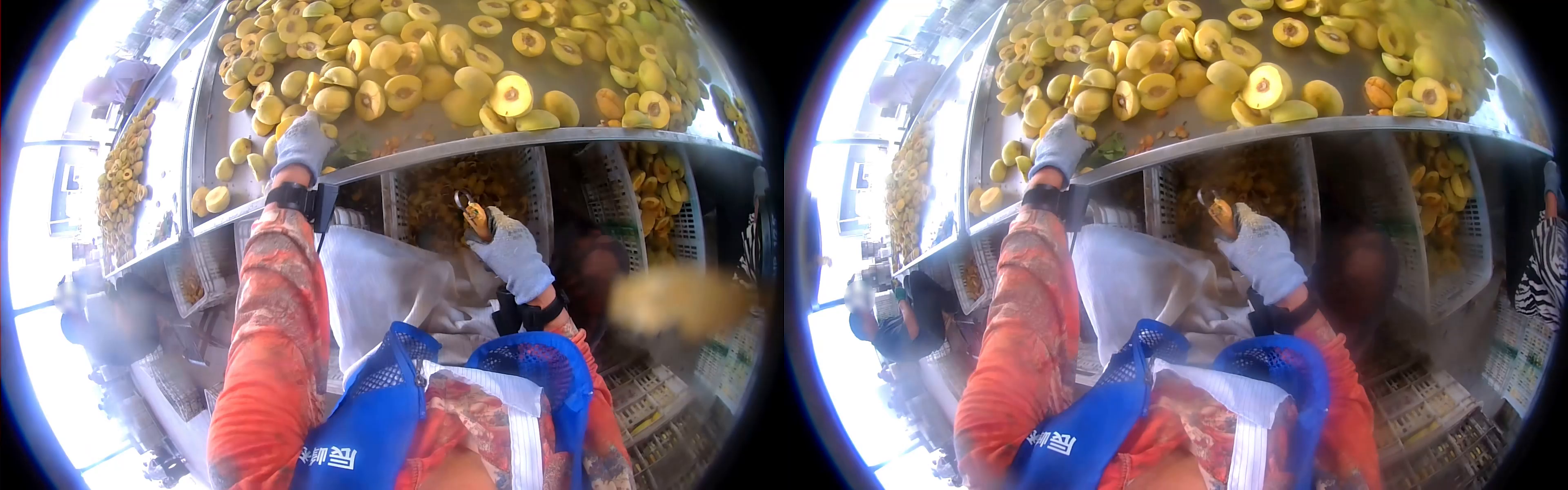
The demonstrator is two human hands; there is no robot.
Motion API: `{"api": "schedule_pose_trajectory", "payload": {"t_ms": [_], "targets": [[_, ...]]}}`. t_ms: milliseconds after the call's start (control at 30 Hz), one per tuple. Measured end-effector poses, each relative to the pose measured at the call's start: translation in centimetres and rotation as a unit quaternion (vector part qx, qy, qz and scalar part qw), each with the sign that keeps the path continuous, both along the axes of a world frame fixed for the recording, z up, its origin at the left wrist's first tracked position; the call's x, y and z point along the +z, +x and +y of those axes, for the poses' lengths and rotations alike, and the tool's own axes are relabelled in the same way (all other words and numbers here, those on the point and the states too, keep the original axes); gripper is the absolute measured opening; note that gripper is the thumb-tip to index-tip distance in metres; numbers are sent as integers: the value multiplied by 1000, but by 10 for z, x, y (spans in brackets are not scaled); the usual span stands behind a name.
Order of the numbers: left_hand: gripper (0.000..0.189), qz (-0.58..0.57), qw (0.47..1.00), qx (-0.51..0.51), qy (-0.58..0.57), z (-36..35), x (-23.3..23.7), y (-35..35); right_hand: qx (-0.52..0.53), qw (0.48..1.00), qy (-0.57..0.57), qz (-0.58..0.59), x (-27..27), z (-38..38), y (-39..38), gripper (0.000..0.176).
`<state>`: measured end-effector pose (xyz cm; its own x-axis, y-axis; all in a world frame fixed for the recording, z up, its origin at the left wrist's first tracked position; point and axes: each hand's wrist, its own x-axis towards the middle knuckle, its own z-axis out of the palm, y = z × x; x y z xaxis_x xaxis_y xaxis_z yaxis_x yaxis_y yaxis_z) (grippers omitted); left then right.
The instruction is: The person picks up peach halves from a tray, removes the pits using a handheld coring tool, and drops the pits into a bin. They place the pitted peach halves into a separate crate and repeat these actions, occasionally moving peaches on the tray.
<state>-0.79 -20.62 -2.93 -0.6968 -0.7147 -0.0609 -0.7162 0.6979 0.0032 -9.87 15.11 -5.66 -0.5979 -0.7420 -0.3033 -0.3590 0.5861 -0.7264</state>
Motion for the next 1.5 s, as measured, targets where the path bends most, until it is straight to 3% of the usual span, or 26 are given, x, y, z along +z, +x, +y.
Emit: {"api": "schedule_pose_trajectory", "payload": {"t_ms": [100, 133, 167, 233, 300, 333, 367, 400, 467, 533, 600, 667, 733, 767, 800, 833, 867, 900, 967, 1000, 1067, 1133, 1200, 1300, 1367, 1500], "targets": [[49, 289, 923, 42, 251, 10, 1, 22, 18, 998, -50, 46, 21, -17, 12, 35], [42, 404, 811, 108, 408, 48, 31, 25, 23, 995, -87, 50, 30, -24, 17, 31], [43, 456, 749, 58, 477, 71, 48, 33, 29, 994, -93, 53, 37, -31, 25, 31], [45, 517, 578, 50, 629, 99, 44, 41, 39, 991, -109, 69, 49, -48, 35, 29], [44, 568, 530, 65, 626, 121, 24, 43, 41, 987, -121, 96, 49, -61, 41, 38], [32, 571, 416, 55, 706, 136, 27, 45, 34, 985, -125, 118, 49, -64, 45, 38], [28, 554, 372, 110, 737, 140, 15, 45, 27, 981, -129, 140, 49, -64, 46, 37], [27, 582, 467, 32, 665, 146, 5, 47, 24, 976, -150, 154, 46, -62, 47, 39], [28, 616, 514, -20, 597, 160, 3, 44, 26, 980, -105, 166, 50, -56, 49, 38], [31, 644, 433, 31, 630, 172, 6, 38, 23, 981, -88, 173, 50, -51, 52, 38], [29, 667, 444, -8, 598, 185, 5, 38, 11, 979, -101, 176, 49, -50, 54, 38], [27, 662, 456, 21, 594, 193, 17, 33, 6, 983, -91, 158, 47, -48, 57, 37], [26, 628, 465, 121, 613, 196, 33, 27, -2, 988, -100, 117, 40, -49, 63, 35], [27, 628, 641, 43, 440, 198, 28, 27, -9, 990, -114, 86, 31, -49, 70, 35], [29, 585, 774, -38, 238, 200, 19, 29, -15, 990, -127, 55, 26, -49, 73, 34], [32, 504, 855, -119, 21, 202, 15, 29, -14, 989, -149, 16, 25, -47, 72, 34], [34, 553, 797, -68, 232, 205, 12, 27, -15, 985, -171, -22, 24, -45, 70, 33], [37, 600, 689, 20, 406, 209, 11, 25, -15, 979, -193, -60, 22, -42, 69, 33], [40, 544, 585, 47, 600, 199, 18, 31, 8, 986, -163, 12, 18, -33, 59, 35], [46, 504, 502, 54, 701, 189, 22, 32, 20, 988, -148, 49, 17, -28, 53, 36], [48, 427, 731, -124, 518, 180, 23, 35, 35, 989, -119, 82, 23, -30, 50, 30], [44, 490, 681, -66, 540, 190, 31, 30, 10, 987, -125, 100, 26, -35, 58, 26], [42, 566, 552, 22, 611, 205, 35, 28, -10, 984, -144, 110, 27, -37, 62, 23], [40, 637, 584, 19, 503, 220, 40, 24, -20, 983, -159, 93, 27, -36, 67, 26], [39, 639, 584, 34, 500, 225, 44, 25, -13, 989, -133, 57, 31, -35, 72, 38], [36, 612, 609, 43, 503, 230, 53, 31, -3, 979, -204, 1, 26, -30, 79, 32]]}}
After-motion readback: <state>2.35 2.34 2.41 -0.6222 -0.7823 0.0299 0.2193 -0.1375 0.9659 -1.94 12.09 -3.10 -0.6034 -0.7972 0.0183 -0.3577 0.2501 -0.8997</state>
